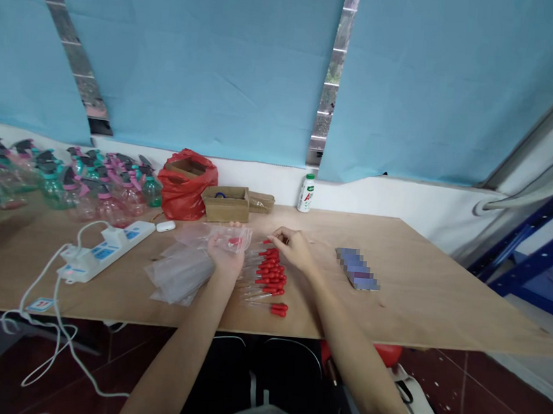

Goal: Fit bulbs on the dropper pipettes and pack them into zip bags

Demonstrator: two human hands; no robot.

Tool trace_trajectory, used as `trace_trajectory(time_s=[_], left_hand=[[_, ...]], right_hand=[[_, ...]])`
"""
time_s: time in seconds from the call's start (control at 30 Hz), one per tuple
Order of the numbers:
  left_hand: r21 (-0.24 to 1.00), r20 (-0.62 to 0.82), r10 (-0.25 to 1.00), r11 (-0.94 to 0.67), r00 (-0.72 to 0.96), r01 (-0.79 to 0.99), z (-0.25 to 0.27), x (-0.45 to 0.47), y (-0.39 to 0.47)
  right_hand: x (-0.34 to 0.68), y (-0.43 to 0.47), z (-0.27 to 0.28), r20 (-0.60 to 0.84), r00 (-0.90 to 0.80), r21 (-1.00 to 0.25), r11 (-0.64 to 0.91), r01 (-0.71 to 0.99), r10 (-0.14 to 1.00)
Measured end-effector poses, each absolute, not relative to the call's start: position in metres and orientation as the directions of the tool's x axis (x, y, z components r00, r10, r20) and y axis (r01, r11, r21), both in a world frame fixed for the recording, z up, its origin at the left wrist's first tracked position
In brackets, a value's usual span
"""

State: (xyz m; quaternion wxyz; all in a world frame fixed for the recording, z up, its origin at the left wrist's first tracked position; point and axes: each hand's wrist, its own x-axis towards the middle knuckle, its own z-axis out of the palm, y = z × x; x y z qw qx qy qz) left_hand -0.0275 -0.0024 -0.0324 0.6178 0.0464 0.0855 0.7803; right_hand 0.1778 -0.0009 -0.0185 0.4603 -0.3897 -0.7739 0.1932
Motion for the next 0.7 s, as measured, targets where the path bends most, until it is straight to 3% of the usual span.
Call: trace_trajectory(time_s=[0.17,0.33,0.47,0.7], left_hand=[[0.188,-0.043,0.959,-0.268,-0.281,-0.945,-0.035,-0.029,0.001],[0.185,-0.057,0.958,-0.267,-0.281,-0.946,-0.037,-0.029,0.002],[0.188,-0.061,0.963,-0.245,-0.261,-0.951,-0.035,-0.025,-0.002],[0.264,0.023,0.997,-0.076,-0.073,-0.962,-0.024,-0.007,-0.018]], right_hand=[[0.178,-0.010,-0.009,0.686,-0.099,-0.666,0.676,0.315,0.721],[0.173,-0.021,-0.002,0.722,0.004,-0.661,0.689,0.297,0.692],[0.171,-0.022,-0.004,0.724,-0.035,-0.653,0.702,0.285,0.688],[0.164,-0.012,-0.018,0.694,-0.243,-0.587,0.728,0.356,0.678]])
